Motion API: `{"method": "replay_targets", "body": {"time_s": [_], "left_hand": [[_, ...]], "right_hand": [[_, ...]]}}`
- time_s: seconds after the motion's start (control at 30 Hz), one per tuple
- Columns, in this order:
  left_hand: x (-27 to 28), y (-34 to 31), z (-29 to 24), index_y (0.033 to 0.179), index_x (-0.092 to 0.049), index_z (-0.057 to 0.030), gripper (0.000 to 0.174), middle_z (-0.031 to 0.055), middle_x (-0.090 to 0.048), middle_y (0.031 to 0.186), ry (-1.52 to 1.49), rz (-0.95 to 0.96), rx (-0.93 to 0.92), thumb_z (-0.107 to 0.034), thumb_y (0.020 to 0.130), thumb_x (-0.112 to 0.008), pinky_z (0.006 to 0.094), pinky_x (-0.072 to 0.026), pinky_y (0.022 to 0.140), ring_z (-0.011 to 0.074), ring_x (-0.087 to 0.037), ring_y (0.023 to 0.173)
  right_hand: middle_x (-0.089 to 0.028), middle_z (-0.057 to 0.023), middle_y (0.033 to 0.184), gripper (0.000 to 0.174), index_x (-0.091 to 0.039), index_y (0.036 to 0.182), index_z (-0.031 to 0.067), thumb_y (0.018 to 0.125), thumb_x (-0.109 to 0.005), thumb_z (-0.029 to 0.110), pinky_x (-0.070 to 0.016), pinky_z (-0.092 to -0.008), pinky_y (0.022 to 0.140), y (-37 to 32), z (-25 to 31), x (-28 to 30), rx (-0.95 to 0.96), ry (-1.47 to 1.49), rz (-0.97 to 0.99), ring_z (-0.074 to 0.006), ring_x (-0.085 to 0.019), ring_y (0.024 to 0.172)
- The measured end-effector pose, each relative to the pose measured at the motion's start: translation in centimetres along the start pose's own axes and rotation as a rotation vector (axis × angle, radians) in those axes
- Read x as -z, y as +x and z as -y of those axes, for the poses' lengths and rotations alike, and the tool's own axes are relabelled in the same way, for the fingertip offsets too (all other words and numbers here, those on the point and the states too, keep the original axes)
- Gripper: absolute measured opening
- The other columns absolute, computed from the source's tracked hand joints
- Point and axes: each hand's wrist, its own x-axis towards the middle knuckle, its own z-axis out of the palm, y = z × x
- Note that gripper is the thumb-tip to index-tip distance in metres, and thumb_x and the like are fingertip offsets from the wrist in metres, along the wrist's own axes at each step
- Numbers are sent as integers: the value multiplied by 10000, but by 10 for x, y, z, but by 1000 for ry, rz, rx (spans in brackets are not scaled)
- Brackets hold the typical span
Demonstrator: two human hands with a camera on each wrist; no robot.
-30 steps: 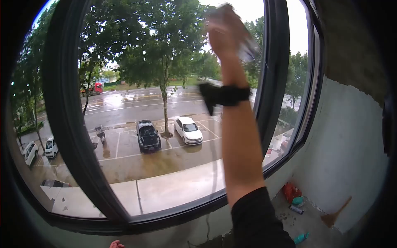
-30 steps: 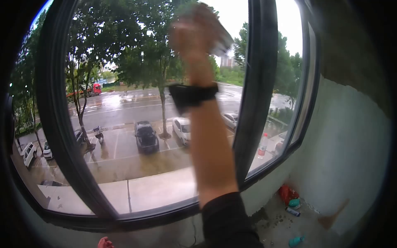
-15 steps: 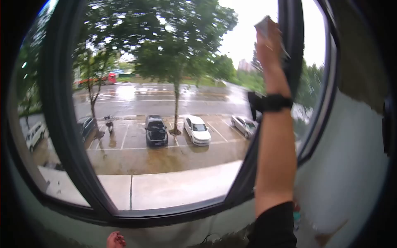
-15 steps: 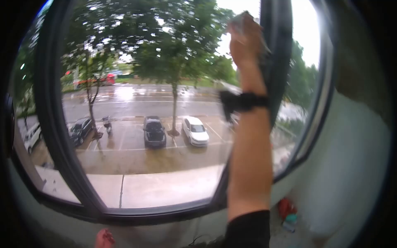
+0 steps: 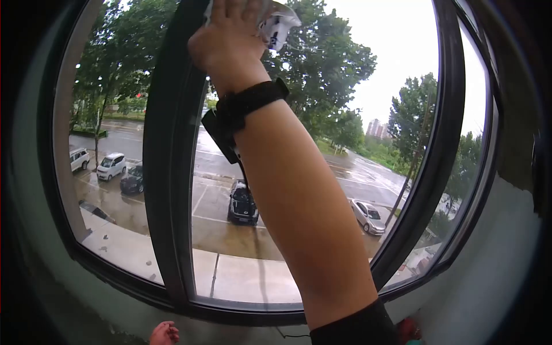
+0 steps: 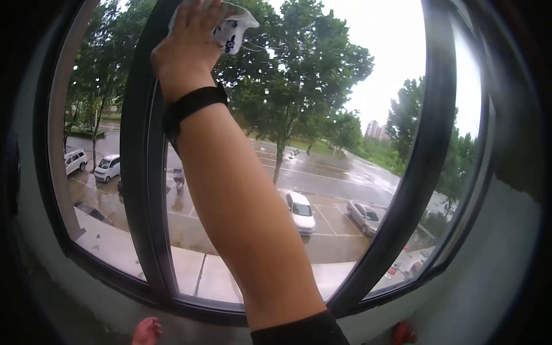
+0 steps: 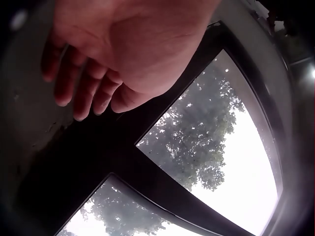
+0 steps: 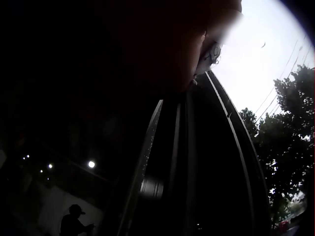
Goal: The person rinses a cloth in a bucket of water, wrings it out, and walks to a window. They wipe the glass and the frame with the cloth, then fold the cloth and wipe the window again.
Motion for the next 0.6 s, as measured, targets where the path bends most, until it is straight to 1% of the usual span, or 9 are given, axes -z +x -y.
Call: {"method": "replay_targets", "body": {"time_s": [0.03,0.17,0.2,0.27,0.33,0.4,0.47,0.5,0.6], "left_hand": [[-2,1,-2,1176,-569,-94,257,6,-604,854,13,15,17,-244,984,-490,271,-449,643,125,-542,704],[14,-12,-2,1188,-559,-96,265,-3,-597,845,-1,-32,25,-250,984,-492,275,-440,635,122,-538,703],[25,-14,-1,1187,-559,-96,265,-4,-594,843,-10,-44,15,-254,986,-488,278,-437,629,120,-536,702],[33,-18,2,1186,-560,-97,266,-5,-591,840,-40,-58,-7,-258,988,-484,281,-435,623,118,-533,701],[40,-27,-4,1188,-559,-91,271,-3,-596,838,-74,-76,-10,-259,996,-469,270,-436,628,117,-537,695],[40,-34,-16,1185,-560,-87,269,0,-600,837,-92,-94,-58,-256,997,-466,267,-438,631,118,-542,695],[40,-47,-17,1183,-562,-84,268,3,-603,836,-118,-122,-100,-253,999,-463,263,-441,634,120,-548,695],[43,-52,-20,1176,-564,-83,263,5,-606,836,-104,-131,-118,-249,1000,-462,261,-445,636,120,-553,697],[44,-62,-27,1163,-568,-88,256,11,-610,842,-85,-139,-160,-254,1001,-460,261,-454,634,119,-560,705]], "right_hand": [[-151,-158,1565,597,-180,1505,96,945,-295,268,-27,-512,1162,8,-17,-2,-5,-12,-9,-322,-116,1450],[-634,-58,770,179,-652,855,79,893,-494,152,-462,-307,590,79,-220,22,-95,-6,215,-179,-593,708],[-639,-148,907,320,-627,1015,60,949,-354,214,-506,-389,793,75,-237,57,-311,142,192,-189,-624,868],[-614,-143,1032,308,-606,1060,57,950,-372,224,-502,-386,815,66,-367,116,-2,-284,-150,-247,-599,945],[-391,-128,1362,533,-406,1332,129,907,-359,448,-322,-419,1032,23,-392,154,-298,-416,-222,-309,-378,1247],[-280,-128,1527,702,-285,1481,158,892,-349,535,-206,-469,1144,16,-403,173,-675,-506,-167,-340,-267,1399],[-614,-107,1208,433,-606,1156,114,877,-499,426,-498,-418,888,54,-368,147,-760,-709,-239,-281,-618,1068],[-609,-128,1198,405,-597,1167,106,895,-459,373,-490,-407,897,77,-393,133,-563,-489,-231,-294,-617,1055],[-634,-103,1038,294,-606,1106,85,853,-506,196,-485,-330,828,78,-216,104,-105,-63,-154,-238,-604,916]]}}
